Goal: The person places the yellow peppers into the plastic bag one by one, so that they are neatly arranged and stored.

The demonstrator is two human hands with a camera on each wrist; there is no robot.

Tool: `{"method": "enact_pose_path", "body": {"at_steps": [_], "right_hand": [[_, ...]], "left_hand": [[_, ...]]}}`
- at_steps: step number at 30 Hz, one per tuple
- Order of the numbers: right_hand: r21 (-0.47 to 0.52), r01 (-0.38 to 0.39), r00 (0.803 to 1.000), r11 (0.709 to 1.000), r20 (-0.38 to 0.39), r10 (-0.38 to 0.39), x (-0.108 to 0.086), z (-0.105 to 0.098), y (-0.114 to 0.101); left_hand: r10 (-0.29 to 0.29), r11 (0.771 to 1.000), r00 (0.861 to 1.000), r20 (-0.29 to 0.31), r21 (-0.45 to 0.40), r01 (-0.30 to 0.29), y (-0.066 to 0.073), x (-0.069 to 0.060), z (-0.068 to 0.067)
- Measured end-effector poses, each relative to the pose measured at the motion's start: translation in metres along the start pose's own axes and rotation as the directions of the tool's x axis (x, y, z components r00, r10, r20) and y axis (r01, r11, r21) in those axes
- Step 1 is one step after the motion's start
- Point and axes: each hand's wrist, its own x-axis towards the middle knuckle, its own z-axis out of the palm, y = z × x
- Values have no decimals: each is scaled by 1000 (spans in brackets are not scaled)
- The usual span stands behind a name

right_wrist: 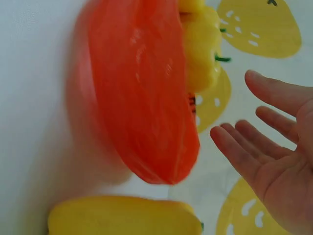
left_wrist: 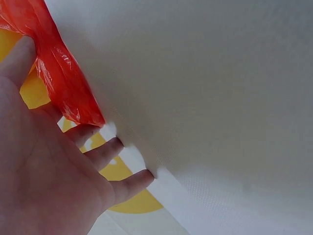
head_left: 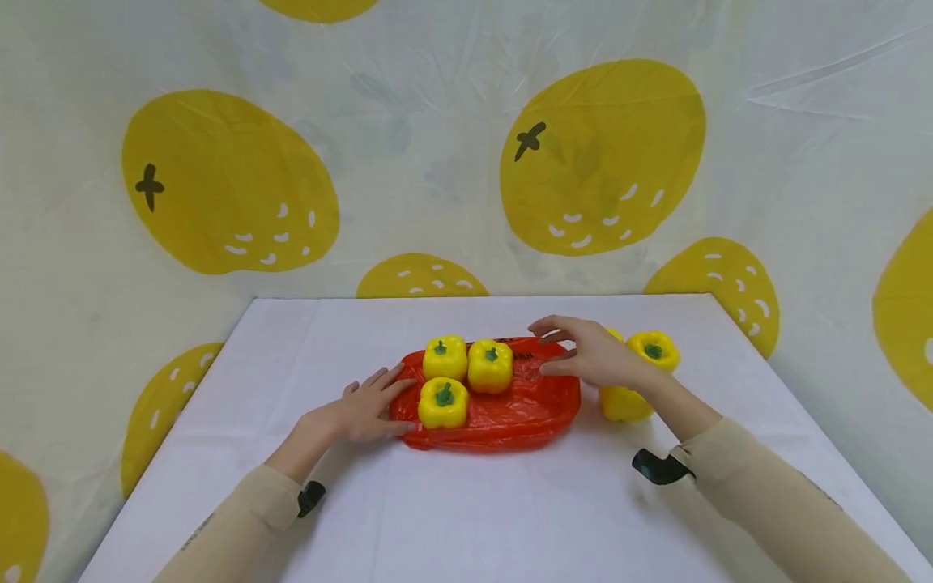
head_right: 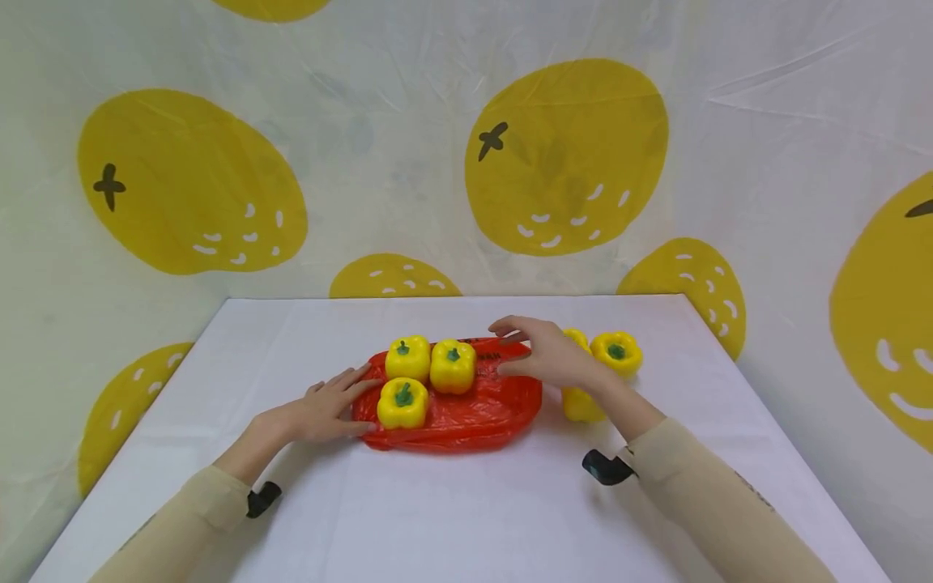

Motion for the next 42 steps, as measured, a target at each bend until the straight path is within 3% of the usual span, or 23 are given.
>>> {"method": "enact_pose_path", "body": {"at_steps": [5,12,18,23,32,36,42], "right_hand": [[24,-1,1000,1000,-1,1,-14,-22,0],[-2,41,996,999,-82,-41,-32,-50,13],[-39,-20,988,999,-153,14,-47,-69,28],[-53,-71,976,996,-209,59,-57,-81,42],[-68,-25,958,997,-288,4,-71,-94,73],[-39,-56,958,998,-284,42,-80,-98,85],[-48,-97,973,994,-216,85,-93,-100,97]], "left_hand": [[6,1000,1000,-5,7,-6,-1,0,1],[6,1000,1000,-12,-1,-6,0,-1,1],[1,1000,1000,-3,-13,-1,1,-3,0],[1,1000,1000,-11,-7,-1,2,-4,-2],[-2,1000,1000,-8,-10,2,2,-2,-3],[3,1000,1000,-10,-17,-4,3,-1,-3],[-2,1000,1000,-10,-12,1,4,-2,-3]]}}
